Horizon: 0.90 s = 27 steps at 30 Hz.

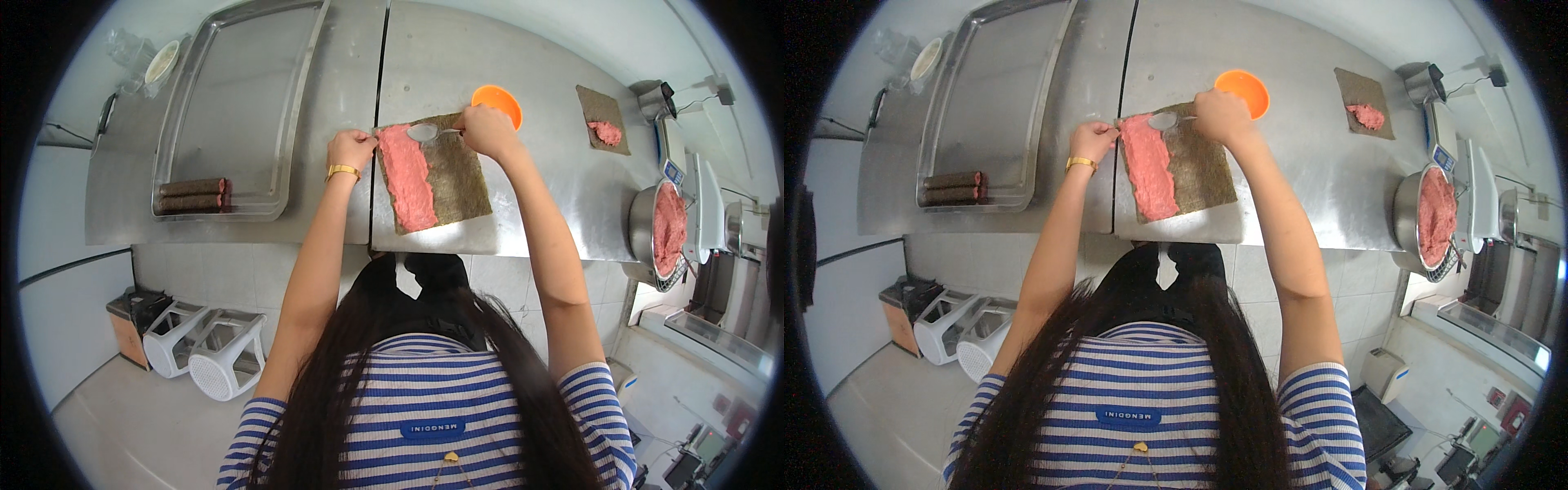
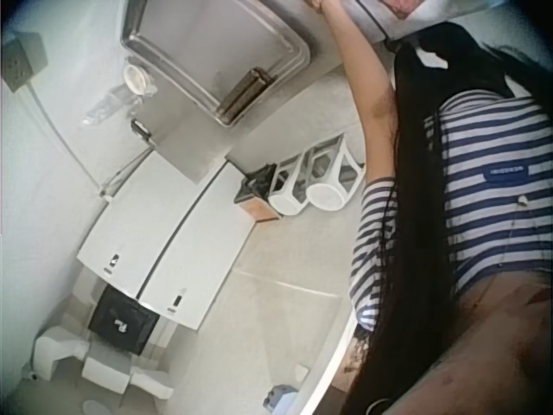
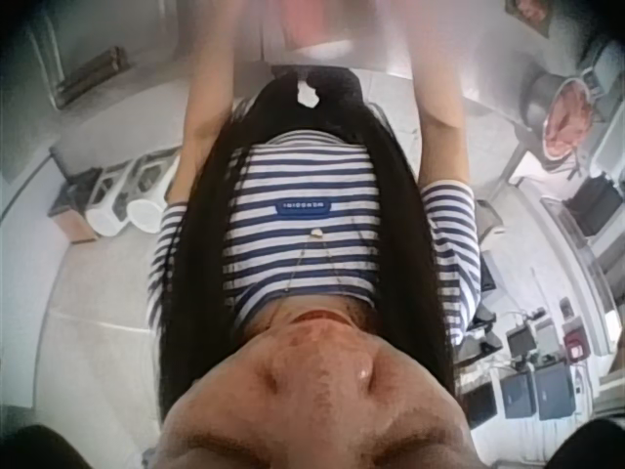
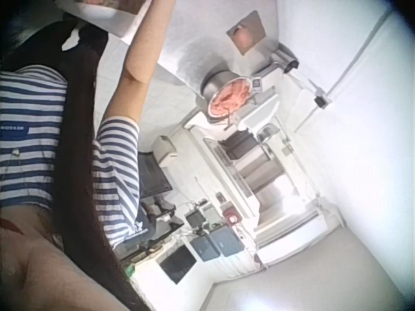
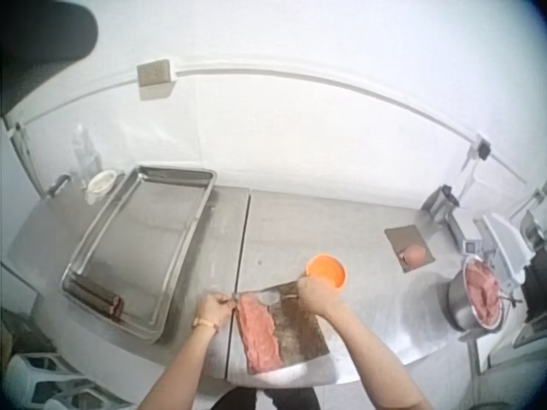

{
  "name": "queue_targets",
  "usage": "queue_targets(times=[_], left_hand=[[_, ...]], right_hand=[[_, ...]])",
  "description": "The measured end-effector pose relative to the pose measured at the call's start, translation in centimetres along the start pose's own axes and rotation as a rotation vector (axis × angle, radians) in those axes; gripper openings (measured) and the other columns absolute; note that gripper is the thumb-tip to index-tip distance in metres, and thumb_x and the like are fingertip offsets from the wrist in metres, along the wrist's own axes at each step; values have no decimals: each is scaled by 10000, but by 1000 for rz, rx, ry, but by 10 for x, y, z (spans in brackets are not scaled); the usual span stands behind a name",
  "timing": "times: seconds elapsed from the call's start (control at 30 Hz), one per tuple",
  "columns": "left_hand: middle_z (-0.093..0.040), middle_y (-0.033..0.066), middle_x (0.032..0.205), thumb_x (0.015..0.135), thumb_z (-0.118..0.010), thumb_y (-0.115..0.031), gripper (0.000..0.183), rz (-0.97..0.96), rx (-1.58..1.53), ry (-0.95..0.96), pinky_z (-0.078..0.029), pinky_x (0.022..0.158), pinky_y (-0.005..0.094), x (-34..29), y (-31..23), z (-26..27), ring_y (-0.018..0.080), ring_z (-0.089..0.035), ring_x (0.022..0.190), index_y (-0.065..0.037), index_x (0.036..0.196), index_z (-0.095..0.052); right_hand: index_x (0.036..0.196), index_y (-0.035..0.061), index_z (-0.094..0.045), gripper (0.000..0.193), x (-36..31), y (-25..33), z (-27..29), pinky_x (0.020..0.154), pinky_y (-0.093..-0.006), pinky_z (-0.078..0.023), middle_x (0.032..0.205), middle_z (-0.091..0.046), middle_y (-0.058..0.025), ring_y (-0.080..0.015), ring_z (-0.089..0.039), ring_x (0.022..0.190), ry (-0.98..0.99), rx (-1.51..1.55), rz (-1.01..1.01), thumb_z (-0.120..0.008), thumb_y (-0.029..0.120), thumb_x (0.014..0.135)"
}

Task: The person spreads a pink paste onto a sheet of nori using a spoon, then rolls the nori into a cylindrical shape. The completed roll is placed into a metal tray.

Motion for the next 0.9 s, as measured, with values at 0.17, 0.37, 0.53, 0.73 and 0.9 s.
queue_targets(times=[0.17,0.37,0.53,0.73,0.9], left_hand=[[-716,86,760,751,-681,-217,216,1,-90,18,-529,678,297,-3,-1,1,165,-696,684,-48,875,-734],[-720,94,786,774,-674,-165,208,23,-149,38,-538,661,268,-4,1,-1,157,-700,677,-14,909,-722],[-714,107,810,802,-652,-105,185,15,-225,51,-551,647,256,-4,0,-2,156,-694,687,24,923,-708],[-715,112,802,795,-652,-112,181,29,-207,33,-555,649,259,-8,-4,1,167,-701,684,17,903,-718],[-715,113,797,797,-646,-113,179,29,-192,22,-551,665,260,-8,-4,2,173,-704,692,17,897,-717]], right_hand=[[929,145,-739,257,12,-14,20,787,-446,-516,906,-700,-126,-291,-672,877,3,17,81,-577,43,758],[906,203,-753,263,50,13,33,920,-376,-413,895,-701,-62,-243,-644,895,-65,-92,317,-562,62,792],[872,212,-753,230,68,59,28,925,-344,-397,860,-685,-10,-200,-612,940,-180,-199,480,-568,96,799],[876,231,-757,240,67,86,23,931,-306,-392,899,-665,40,-165,-584,952,-227,-401,555,-567,116,786],[857,226,-754,217,55,72,23,860,-299,-399,856,-645,53,-144,-565,936,-309,-465,557,-574,136,775]])
Point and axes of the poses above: each hand's wrist, its own x-axis towards the middle knuckle, its own z-axis out of the back of the hand, y = z × x, the point moved 9 cm from there along x, towards the middle knuckle
